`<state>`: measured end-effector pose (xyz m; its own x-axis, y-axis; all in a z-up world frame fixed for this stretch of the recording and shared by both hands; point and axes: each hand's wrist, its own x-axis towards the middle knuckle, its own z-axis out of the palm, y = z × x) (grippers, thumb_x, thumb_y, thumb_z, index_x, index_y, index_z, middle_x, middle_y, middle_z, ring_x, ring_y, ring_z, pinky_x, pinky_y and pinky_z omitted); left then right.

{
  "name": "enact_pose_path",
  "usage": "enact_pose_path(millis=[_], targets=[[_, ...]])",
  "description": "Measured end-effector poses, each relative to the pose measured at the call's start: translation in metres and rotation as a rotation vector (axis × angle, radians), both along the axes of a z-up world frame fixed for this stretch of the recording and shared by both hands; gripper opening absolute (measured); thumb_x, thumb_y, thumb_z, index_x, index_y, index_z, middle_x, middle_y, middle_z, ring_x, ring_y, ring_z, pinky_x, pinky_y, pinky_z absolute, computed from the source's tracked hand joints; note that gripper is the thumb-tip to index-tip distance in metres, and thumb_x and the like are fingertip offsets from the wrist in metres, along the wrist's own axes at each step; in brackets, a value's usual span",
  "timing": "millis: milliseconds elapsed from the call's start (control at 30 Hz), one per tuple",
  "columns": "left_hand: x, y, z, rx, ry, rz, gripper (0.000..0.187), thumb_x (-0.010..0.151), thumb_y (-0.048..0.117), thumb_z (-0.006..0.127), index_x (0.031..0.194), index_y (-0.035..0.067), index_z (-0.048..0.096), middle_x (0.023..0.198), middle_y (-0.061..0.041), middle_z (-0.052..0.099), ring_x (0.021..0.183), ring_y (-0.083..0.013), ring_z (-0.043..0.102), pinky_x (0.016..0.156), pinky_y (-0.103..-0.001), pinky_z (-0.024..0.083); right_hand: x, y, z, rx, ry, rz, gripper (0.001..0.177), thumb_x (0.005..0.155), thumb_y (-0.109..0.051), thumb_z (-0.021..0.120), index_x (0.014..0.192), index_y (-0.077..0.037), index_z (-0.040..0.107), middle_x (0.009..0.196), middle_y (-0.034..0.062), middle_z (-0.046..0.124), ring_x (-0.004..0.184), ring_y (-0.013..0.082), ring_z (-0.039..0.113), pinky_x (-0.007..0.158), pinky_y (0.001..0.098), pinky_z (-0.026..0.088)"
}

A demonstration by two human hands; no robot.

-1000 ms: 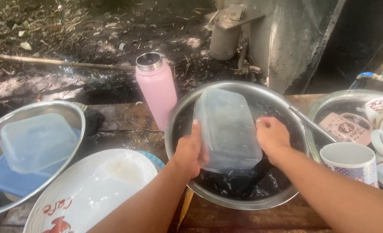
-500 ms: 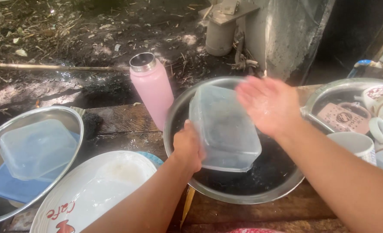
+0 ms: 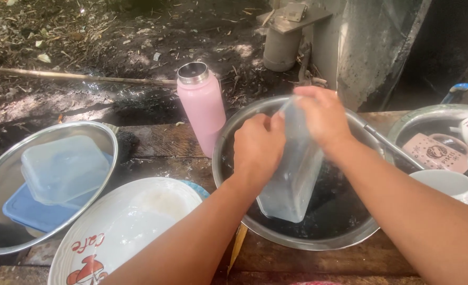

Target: Washing and rinsing plastic containers, plates, and a water bottle in a basin outdoors.

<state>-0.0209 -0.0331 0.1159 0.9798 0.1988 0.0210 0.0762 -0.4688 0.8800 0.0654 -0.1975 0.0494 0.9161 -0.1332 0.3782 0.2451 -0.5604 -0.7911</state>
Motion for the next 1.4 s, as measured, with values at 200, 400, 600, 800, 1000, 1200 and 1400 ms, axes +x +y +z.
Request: enact_pose_path(millis=[200,400,600,800,1000,1200,1400], targets=[[-0.012,0.019,-0.006,-0.151,0.017,-0.003,0.048,0.091,0.046,0.059,0.103,0.003,0.075,0.093,-0.017,0.078,0.091,-0.0307,0.077,0.087,-0.040,0.056,-0.032,-0.004,0.017,0.731,0.404,-0.007,0.081,0.094,-0.069,0.036,0.146,-0.009,0.052,0.145,0.0167,0.059,0.133,0.0298,0.056,0.110,0.0473,0.043],[-0.007,0.041,-0.022,-0.343,-0.053,0.036,0.044,0.090,0.044,0.060,0.102,0.005,0.078,0.090,-0.008,0.079,0.087,-0.0205,0.071,0.083,-0.032,0.052,-0.059,0.001,0.009,0.874,0.427,0.103,0.094,0.087,-0.078,0.029,0.152,-0.012,0.040,0.152,0.0094,0.052,0.140,0.0285,0.051,0.114,0.0493,0.042],[-0.002,0.079,-0.035,-0.628,-0.156,-0.035,0.037,0.092,0.037,0.070,0.078,0.002,0.069,0.070,0.000,0.059,0.066,-0.0111,0.048,0.060,-0.026,0.038,-0.080,0.026,0.023,0.865,0.316,0.171,0.095,0.088,-0.078,0.030,0.155,-0.011,0.037,0.151,0.0078,0.055,0.137,0.0257,0.057,0.110,0.0446,0.047],[-0.013,0.130,-0.047,-0.869,-0.339,0.065,0.031,0.092,0.032,0.072,0.077,0.005,0.068,0.071,0.005,0.056,0.066,-0.0079,0.045,0.058,-0.025,0.035,-0.088,0.076,0.049,0.692,0.227,0.243,0.083,0.092,-0.068,0.042,0.152,-0.011,0.042,0.141,0.0108,0.062,0.123,0.0239,0.065,0.100,0.0430,0.055],[-0.045,0.197,-0.049,-0.850,-0.377,0.361,0.035,0.091,0.038,0.068,0.080,0.005,0.068,0.076,0.003,0.054,0.071,-0.0103,0.046,0.065,-0.027,0.041,-0.106,0.151,0.049,0.440,0.128,0.573,0.067,0.096,-0.043,0.062,0.151,-0.008,0.047,0.139,0.0153,0.063,0.124,0.0220,0.062,0.106,0.0396,0.050],[-0.074,0.270,-0.061,-1.078,-0.303,0.662,0.034,0.086,0.039,0.070,0.098,0.007,0.069,0.092,0.003,0.054,0.083,-0.0126,0.048,0.076,-0.028,0.042,-0.118,0.221,0.034,0.233,0.308,0.772,0.093,0.088,-0.041,0.073,0.166,-0.016,0.028,0.150,0.0157,0.056,0.131,0.0257,0.059,0.093,0.0425,0.054],[-0.084,0.341,-0.039,-1.003,-0.462,0.603,0.049,0.086,0.041,0.062,0.115,0.002,0.069,0.111,-0.008,0.068,0.100,-0.0210,0.062,0.087,-0.034,0.050,-0.124,0.302,0.058,0.349,0.652,0.765,0.102,0.079,-0.042,0.072,0.159,-0.024,0.013,0.143,0.0150,0.054,0.117,0.0290,0.064,0.080,0.0470,0.065]])
